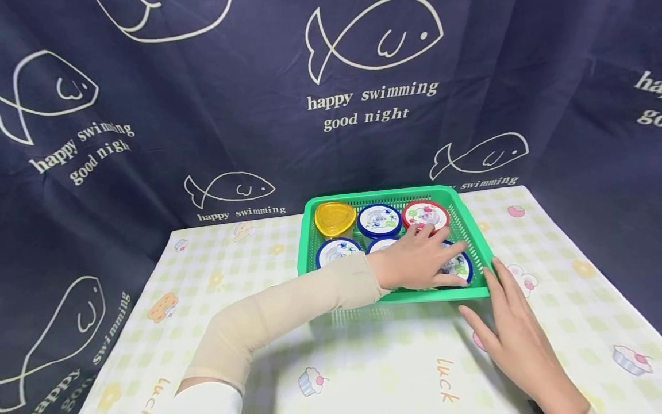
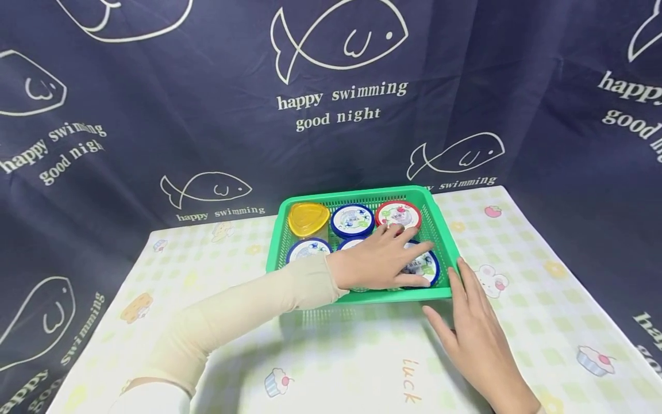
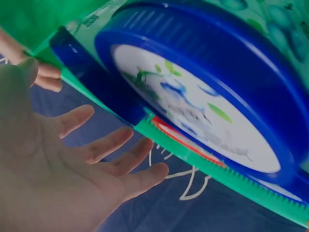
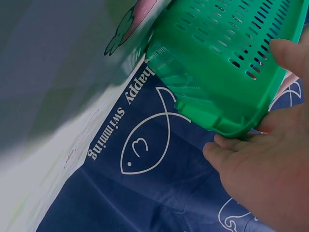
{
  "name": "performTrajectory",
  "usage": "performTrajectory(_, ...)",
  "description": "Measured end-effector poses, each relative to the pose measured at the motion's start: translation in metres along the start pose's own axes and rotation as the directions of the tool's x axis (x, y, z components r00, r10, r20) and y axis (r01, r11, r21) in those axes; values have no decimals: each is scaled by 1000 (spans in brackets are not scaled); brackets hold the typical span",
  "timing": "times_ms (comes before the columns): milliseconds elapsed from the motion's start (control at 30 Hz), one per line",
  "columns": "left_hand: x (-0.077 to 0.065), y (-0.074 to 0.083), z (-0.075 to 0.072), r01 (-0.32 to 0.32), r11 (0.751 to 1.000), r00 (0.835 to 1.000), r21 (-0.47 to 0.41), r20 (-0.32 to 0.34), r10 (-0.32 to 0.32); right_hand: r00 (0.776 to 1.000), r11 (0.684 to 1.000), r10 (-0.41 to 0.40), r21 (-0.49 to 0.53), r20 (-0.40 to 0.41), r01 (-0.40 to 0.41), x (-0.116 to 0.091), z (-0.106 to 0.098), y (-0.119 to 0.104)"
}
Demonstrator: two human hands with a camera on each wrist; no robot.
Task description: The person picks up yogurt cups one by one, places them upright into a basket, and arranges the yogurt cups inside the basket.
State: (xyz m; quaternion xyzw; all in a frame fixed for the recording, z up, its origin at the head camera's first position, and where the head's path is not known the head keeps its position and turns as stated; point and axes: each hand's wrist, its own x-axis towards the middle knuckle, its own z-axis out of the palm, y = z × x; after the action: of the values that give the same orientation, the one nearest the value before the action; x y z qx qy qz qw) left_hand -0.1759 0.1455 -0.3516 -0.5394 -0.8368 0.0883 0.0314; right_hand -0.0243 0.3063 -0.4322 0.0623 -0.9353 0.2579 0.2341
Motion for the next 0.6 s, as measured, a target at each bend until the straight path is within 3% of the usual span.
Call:
performTrajectory(267, -23, -10, -1, 25, 1000, 994, 19, 105, -27, 1000, 1000, 13, -12, -5, -13, -1, 2, 0)
performTrajectory(600, -38, -23, 3, 80, 996, 984, -29, 159, -74, 1000, 1000, 22, -17, -3, -22, 1, 4, -3)
